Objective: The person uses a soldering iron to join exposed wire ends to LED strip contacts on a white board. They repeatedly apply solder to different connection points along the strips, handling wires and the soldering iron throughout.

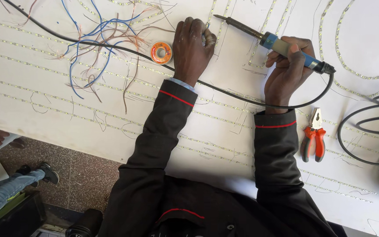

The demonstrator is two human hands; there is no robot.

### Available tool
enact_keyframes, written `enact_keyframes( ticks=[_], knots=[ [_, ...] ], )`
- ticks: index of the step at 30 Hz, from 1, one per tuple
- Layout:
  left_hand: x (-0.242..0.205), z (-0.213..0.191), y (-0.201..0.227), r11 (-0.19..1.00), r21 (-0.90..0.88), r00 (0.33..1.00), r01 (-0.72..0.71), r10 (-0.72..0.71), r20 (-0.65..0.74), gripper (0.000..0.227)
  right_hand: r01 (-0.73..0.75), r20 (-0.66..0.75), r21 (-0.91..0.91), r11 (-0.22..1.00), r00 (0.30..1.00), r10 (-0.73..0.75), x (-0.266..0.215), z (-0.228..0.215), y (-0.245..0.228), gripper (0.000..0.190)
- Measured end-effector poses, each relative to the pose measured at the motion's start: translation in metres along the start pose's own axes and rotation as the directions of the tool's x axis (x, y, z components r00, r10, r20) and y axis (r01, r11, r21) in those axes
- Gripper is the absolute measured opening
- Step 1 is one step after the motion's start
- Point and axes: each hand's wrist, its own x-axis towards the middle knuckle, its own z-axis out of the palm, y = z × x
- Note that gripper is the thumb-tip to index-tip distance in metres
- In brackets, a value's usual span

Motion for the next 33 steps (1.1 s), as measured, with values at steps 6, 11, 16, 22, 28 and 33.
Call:
enact_keyframes(
  ticks=[6,11,16,22,28,33],
  knots=[
    [-0.001,-0.003,0.001,0.999,-0.003,0.999,-0.04,0.04,0.0,0.022,-0.001,-0.015,-0.005,1.0,1.0,0.001,0.002,0.001,0.0,0.031],
    [-0.007,-0.015,0.006,0.994,-0.018,0.993,-0.11,0.111,0.032,0.011,-0.017,-0.016,0.03,0.999,1.0,0.018,0.004,0.0,-0.001,0.03],
    [-0.02,-0.026,0.014,0.995,0.022,0.986,-0.098,0.094,0.139,0.021,-0.044,-0.02,0.082,0.996,0.999,0.046,0.008,-0.002,0.003,0.029],
    [-0.037,-0.037,0.022,0.979,0.123,0.939,-0.163,0.115,0.324,0.045,-0.084,0.013,0.122,0.989,0.996,0.083,0.009,-0.006,0.005,0.028],
    [-0.047,-0.032,0.014,0.991,-0.034,0.963,-0.128,0.133,0.236,0.04,-0.171,0.157,0.282,0.944,0.979,0.131,0.007,-0.01,0.017,0.028],
    [-0.055,-0.026,0.002,0.992,-0.074,0.962,-0.106,0.121,0.245,0.047,-0.224,0.164,0.426,0.876,0.972,0.169,-0.005,-0.025,-0.014,0.036]
  ],
)
